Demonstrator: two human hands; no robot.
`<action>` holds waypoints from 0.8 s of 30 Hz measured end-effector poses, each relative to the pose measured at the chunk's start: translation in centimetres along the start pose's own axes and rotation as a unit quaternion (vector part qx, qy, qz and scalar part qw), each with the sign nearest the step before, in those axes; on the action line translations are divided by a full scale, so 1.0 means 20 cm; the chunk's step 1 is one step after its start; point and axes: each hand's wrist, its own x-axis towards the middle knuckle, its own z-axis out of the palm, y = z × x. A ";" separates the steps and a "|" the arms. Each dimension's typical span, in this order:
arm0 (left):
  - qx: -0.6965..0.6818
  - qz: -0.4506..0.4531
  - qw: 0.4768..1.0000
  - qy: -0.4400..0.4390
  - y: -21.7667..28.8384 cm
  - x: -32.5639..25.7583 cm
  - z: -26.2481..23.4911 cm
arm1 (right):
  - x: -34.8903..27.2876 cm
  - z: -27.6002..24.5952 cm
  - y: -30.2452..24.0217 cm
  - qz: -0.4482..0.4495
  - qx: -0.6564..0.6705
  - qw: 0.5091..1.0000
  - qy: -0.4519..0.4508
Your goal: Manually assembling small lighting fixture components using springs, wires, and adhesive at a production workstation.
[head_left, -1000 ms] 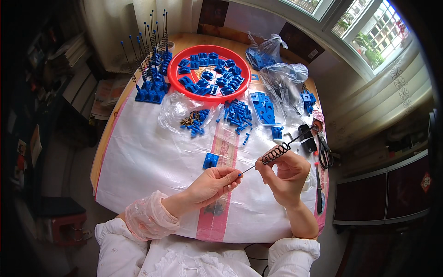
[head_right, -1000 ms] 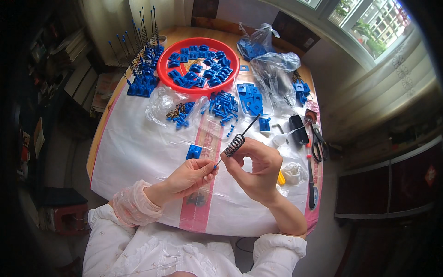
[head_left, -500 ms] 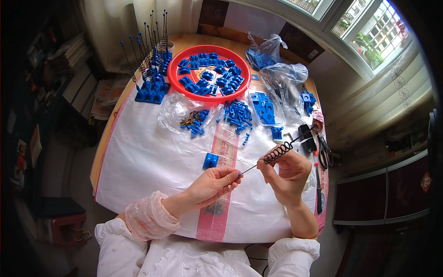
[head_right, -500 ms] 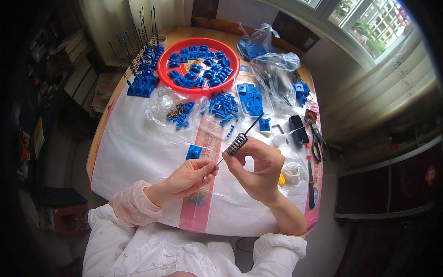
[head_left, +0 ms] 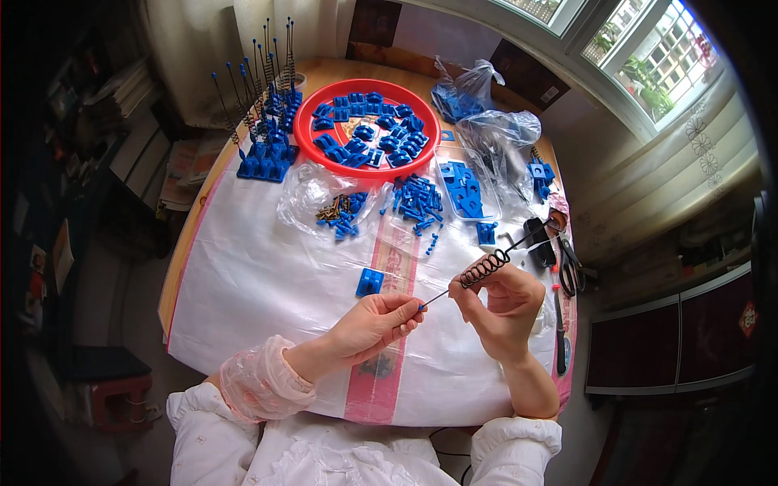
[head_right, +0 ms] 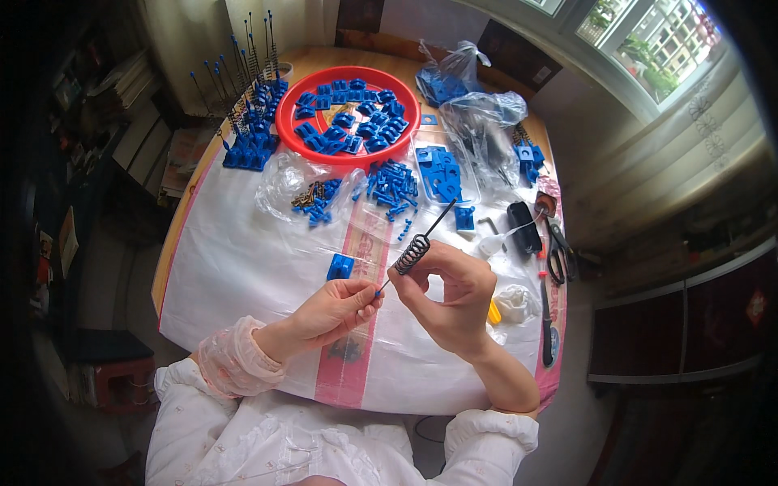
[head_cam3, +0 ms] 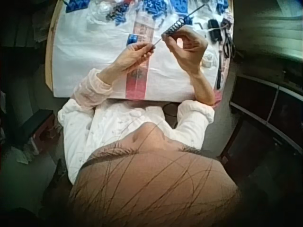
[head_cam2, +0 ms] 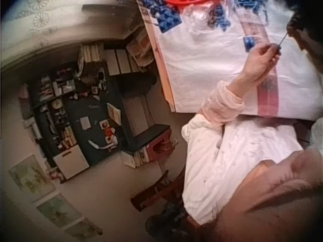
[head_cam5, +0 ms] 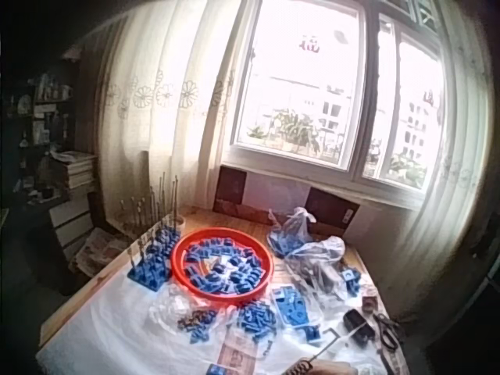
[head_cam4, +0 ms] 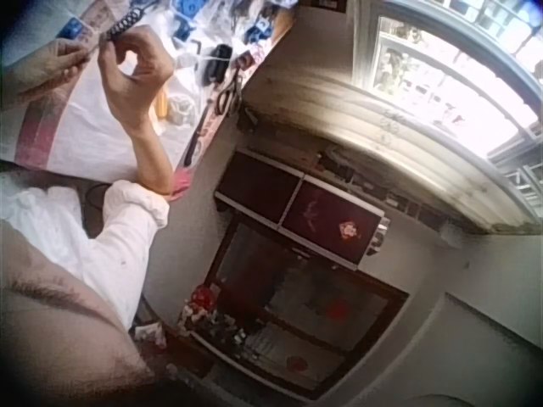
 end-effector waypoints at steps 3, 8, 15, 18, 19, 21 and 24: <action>0.000 0.000 1.000 0.002 0.00 0.00 0.00 | 0.00 0.00 -0.01 0.000 0.000 1.000 0.002; 0.001 -0.001 1.000 0.004 0.00 0.00 0.00 | 0.00 -0.01 0.00 -0.005 0.007 1.000 0.003; 0.001 0.001 1.000 -0.002 0.00 0.00 0.00 | 0.00 0.00 -0.01 0.000 0.007 1.000 -0.002; 0.000 0.001 1.000 -0.005 0.00 0.00 0.00 | 0.00 0.00 0.00 0.002 0.001 1.000 -0.001; 0.000 0.001 1.000 -0.005 0.00 0.00 0.00 | 0.00 0.00 0.00 0.001 -0.001 1.000 0.000; -0.003 0.000 1.000 -0.005 0.00 0.00 0.00 | 0.00 0.00 -0.01 0.002 0.001 1.000 0.002; -0.003 -0.001 1.000 -0.004 0.00 0.00 0.00 | 0.01 -0.02 0.01 -0.035 -0.006 0.999 -0.011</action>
